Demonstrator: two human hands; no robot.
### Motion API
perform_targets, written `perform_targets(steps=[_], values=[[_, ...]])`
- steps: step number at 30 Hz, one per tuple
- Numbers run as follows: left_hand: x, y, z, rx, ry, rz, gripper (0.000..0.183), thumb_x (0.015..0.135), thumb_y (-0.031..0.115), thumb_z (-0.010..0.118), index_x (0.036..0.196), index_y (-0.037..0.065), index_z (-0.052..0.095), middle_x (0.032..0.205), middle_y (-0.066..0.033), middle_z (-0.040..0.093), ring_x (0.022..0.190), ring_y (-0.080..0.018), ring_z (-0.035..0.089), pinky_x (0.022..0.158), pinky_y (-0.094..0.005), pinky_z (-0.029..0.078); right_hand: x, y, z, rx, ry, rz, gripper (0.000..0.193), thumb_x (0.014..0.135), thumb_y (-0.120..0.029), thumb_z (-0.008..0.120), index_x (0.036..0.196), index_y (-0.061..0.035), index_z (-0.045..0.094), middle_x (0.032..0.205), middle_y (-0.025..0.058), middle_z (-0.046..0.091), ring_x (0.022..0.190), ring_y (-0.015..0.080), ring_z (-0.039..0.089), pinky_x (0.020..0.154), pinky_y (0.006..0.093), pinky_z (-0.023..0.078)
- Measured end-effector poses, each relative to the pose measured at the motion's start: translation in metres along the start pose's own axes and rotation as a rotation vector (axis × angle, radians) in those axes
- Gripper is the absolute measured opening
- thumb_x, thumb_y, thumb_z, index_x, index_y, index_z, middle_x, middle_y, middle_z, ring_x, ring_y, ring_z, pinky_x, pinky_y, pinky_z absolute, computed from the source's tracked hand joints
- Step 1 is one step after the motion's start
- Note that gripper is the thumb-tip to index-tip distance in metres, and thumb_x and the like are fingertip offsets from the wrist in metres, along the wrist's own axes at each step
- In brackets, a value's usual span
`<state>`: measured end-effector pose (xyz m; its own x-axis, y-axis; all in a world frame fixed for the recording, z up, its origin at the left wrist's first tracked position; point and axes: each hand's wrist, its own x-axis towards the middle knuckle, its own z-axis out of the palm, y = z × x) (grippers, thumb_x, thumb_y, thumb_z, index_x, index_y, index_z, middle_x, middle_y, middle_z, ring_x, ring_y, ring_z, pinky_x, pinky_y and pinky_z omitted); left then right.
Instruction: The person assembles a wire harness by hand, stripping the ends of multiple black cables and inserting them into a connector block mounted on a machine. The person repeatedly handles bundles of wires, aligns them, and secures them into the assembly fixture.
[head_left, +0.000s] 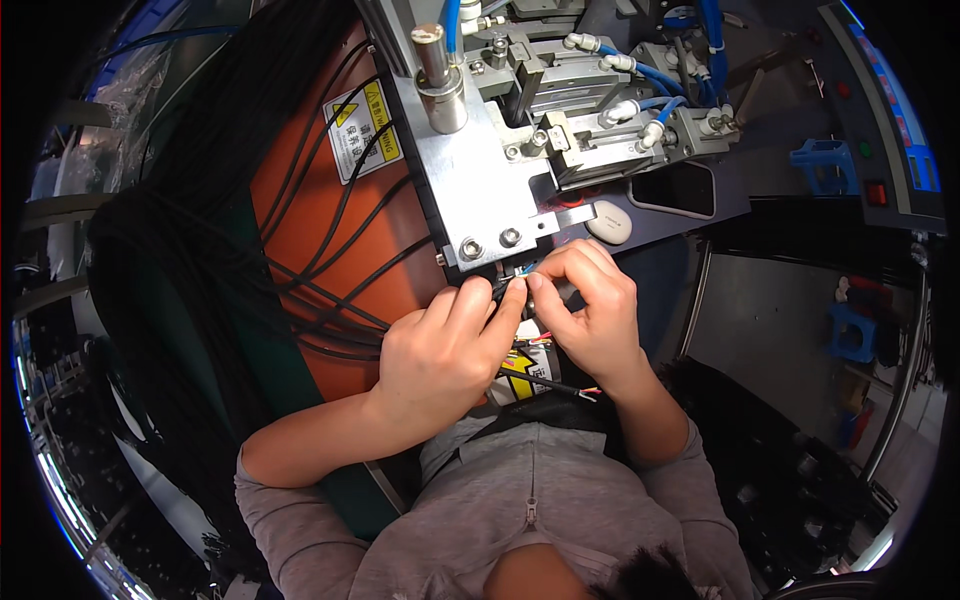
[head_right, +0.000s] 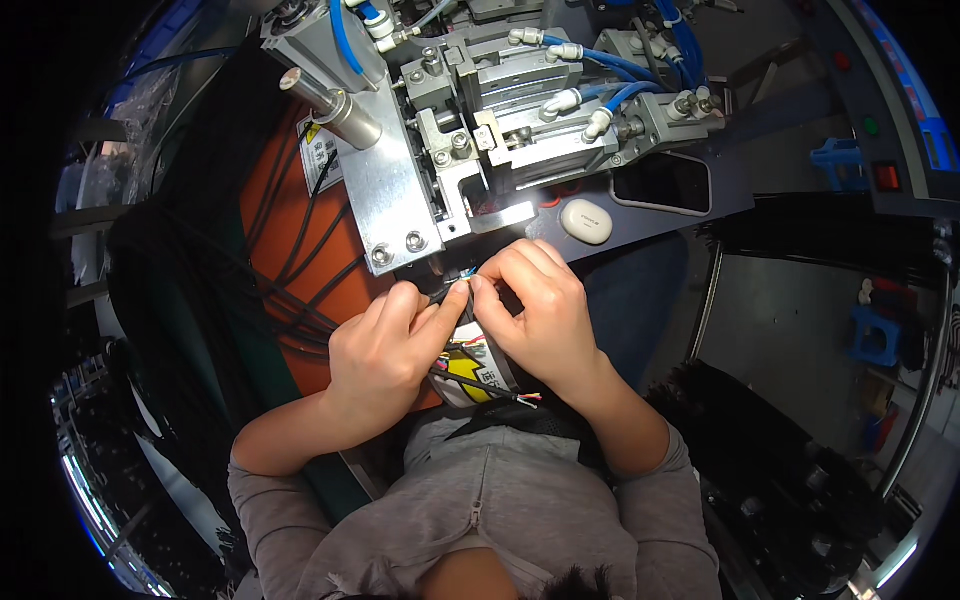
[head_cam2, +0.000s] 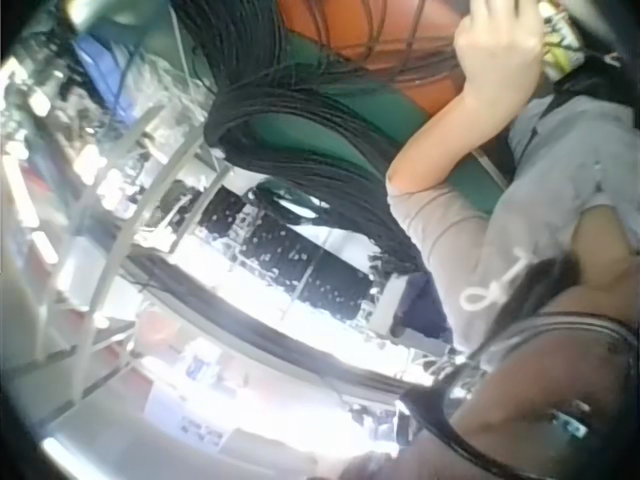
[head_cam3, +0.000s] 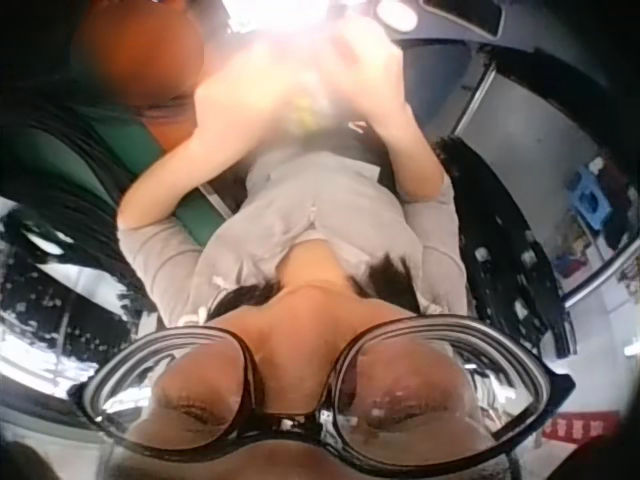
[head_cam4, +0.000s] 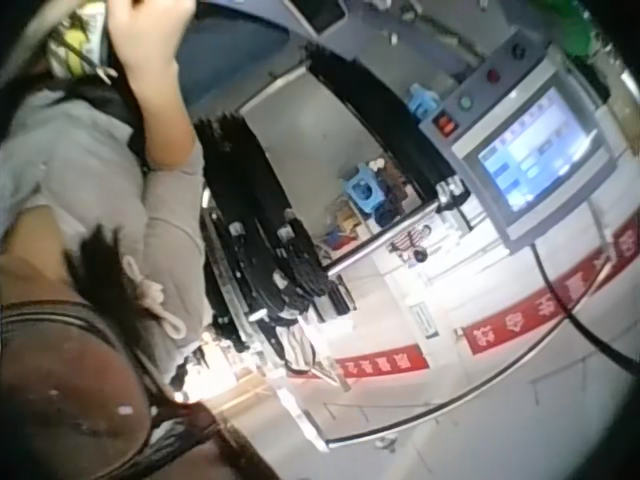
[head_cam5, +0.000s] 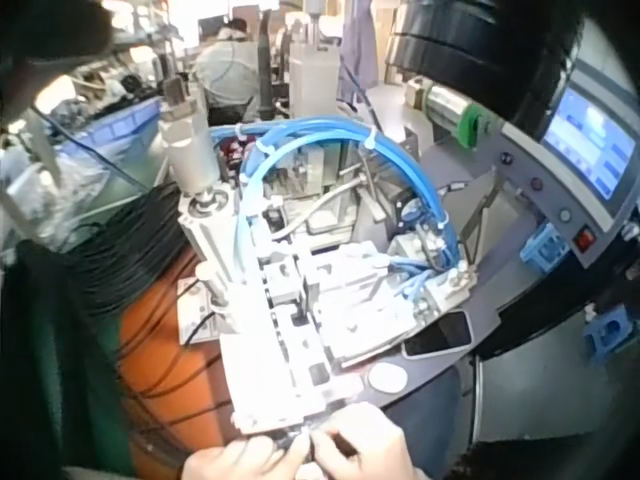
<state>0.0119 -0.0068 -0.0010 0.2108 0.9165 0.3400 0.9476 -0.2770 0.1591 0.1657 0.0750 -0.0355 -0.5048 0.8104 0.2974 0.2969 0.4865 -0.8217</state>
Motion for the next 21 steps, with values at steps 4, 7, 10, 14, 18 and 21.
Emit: perform_targets(steps=[4,7,10,14,18,21], values=[[-0.0009,-0.0020,0.0029,-0.007,0.024,0.007,0.041,0.067,0.002,0.065,0.107,0.010,0.070,0.069,-0.0002,0.041,0.053,-0.0093,0.048,0.042,-0.0250,0.036,0.0009,0.0069,0.0078,0.064,0.064,-0.030,0.005,0.073,0.001,0.064,0.073,0.0005,0.059,0.073,0.0101,0.060,0.068,0.0262,0.056,0.063,0.0350,0.045],[-0.0006,-0.0034,0.0024,-0.025,0.005,0.013,0.042,0.066,0.003,0.065,0.107,0.010,0.070,0.070,-0.0002,0.044,0.054,-0.0094,0.049,0.043,-0.0247,0.038,0.0007,0.0092,0.0093,0.083,0.084,-0.024,0.005,0.073,0.000,0.064,0.074,0.0006,0.059,0.073,0.0099,0.060,0.068,0.0259,0.056,0.063,0.0348,0.045],[0.0007,-0.0036,0.0008,-0.038,0.016,0.004,0.043,0.065,0.004,0.065,0.108,0.010,0.070,0.071,-0.0003,0.045,0.054,-0.0095,0.049,0.043,-0.0247,0.038,0.0042,0.0075,0.0072,0.104,0.076,-0.006,0.005,0.073,0.000,0.064,0.074,0.0006,0.059,0.072,0.0099,0.059,0.067,0.0257,0.056,0.062,0.0348,0.045],[-0.0010,-0.0022,0.0013,-0.011,-0.009,0.006,0.043,0.065,0.004,0.065,0.108,0.010,0.070,0.071,-0.0006,0.044,0.054,-0.0092,0.049,0.042,-0.0247,0.038,0.0064,0.0053,0.0009,0.122,-0.027,0.109,0.005,0.072,0.000,0.065,0.073,0.0003,0.059,0.071,0.0098,0.058,0.066,0.0253,0.055,0.062,0.0346,0.045],[0.0002,0.0004,-0.0030,0.019,-0.039,0.009,0.044,0.064,0.003,0.066,0.107,0.010,0.070,0.071,-0.0007,0.043,0.054,-0.0090,0.048,0.042,-0.0246,0.038,0.0037,0.0024,0.0020,0.086,-0.005,0.045,0.006,0.073,0.000,0.064,0.072,0.0001,0.058,0.071,0.0097,0.057,0.066,0.0251,0.055,0.061,0.0343,0.045],[0.0013,0.0001,-0.0022,0.023,-0.018,0.014,0.043,0.064,0.003,0.066,0.106,0.009,0.070,0.070,-0.0005,0.043,0.053,-0.0092,0.048,0.042,-0.0246,0.038,0.0010,0.0067,0.0079,0.065,0.076,-0.035,0.006,0.073,0.000,0.064,0.073,0.0000,0.058,0.071,0.0101,0.057,0.067,0.0249,0.055,0.062,0.0340,0.045]])
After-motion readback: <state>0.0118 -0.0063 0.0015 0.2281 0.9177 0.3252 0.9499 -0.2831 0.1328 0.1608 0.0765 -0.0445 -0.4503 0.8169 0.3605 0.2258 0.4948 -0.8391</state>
